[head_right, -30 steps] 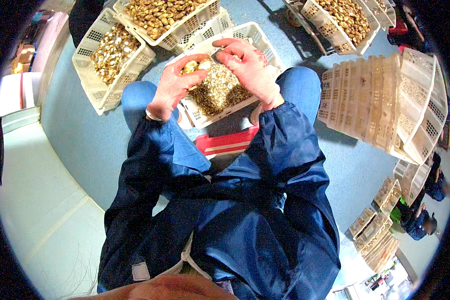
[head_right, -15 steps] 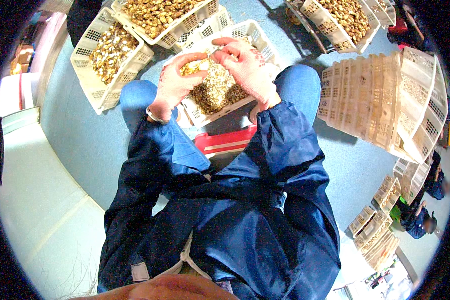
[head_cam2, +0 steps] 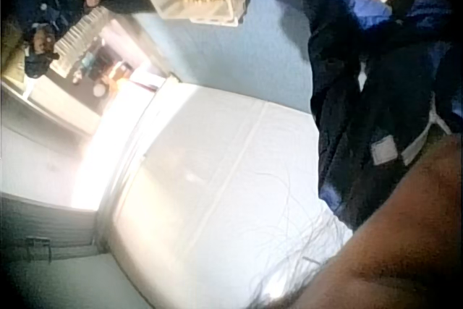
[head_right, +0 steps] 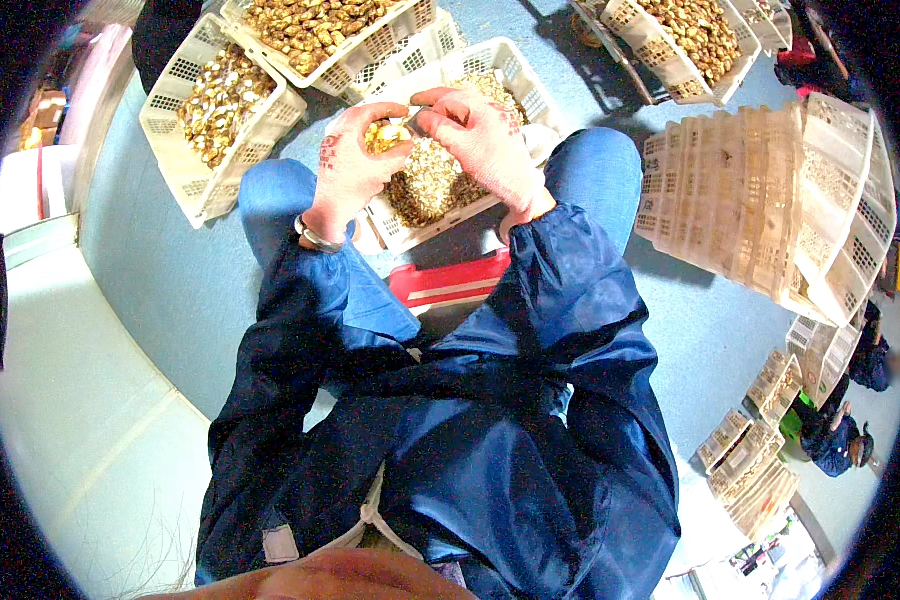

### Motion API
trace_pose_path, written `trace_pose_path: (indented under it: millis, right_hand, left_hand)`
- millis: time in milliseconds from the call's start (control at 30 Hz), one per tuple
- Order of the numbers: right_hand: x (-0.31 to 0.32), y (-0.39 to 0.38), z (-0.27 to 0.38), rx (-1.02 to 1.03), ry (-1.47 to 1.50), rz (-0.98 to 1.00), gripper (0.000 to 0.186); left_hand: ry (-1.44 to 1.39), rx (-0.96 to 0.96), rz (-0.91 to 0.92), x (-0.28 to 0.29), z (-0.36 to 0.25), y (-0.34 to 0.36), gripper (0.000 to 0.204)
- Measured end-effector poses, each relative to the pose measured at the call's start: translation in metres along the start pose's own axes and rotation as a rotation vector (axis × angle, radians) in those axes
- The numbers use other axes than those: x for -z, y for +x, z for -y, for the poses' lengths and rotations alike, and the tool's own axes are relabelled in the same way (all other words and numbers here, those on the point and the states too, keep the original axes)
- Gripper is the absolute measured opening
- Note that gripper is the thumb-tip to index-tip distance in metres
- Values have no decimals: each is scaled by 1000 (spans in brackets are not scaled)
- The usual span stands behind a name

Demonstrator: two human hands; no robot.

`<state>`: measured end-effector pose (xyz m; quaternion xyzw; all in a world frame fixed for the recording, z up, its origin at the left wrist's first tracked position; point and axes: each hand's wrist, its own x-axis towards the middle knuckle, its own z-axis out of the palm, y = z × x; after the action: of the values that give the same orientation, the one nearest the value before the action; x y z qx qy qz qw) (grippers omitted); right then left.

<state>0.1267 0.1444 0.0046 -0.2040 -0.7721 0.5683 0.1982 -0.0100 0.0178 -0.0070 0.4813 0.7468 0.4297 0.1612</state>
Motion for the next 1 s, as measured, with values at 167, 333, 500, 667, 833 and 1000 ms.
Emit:
trace_pose_path:
  millis: [167,333,500,667,833,1000]
  right_hand:
    - [3,0,-4,-179,224,-7,28]
    - [5,-1,0,-112,498,-18,25]
    - [5,3,2,78,120,-27,17]
    - [4,0,-1,161,-12,-75,16]
    - [-1,0,0,184,-53,-86,17]
    - [6,2,1,197,-129,-124,17]
  left_hand:
    - [-224,162,-3,-2,-4,-2,39]
    - [-707,720,221,17,-20,0,36]
    - [-840,556,277,19,-16,-9,38]
    - [-1068,651,232,13,-1,-10,40]
    - [-1173,584,201,14,5,-21,43]
    - [-1117,654,245,12,5,-16,41]
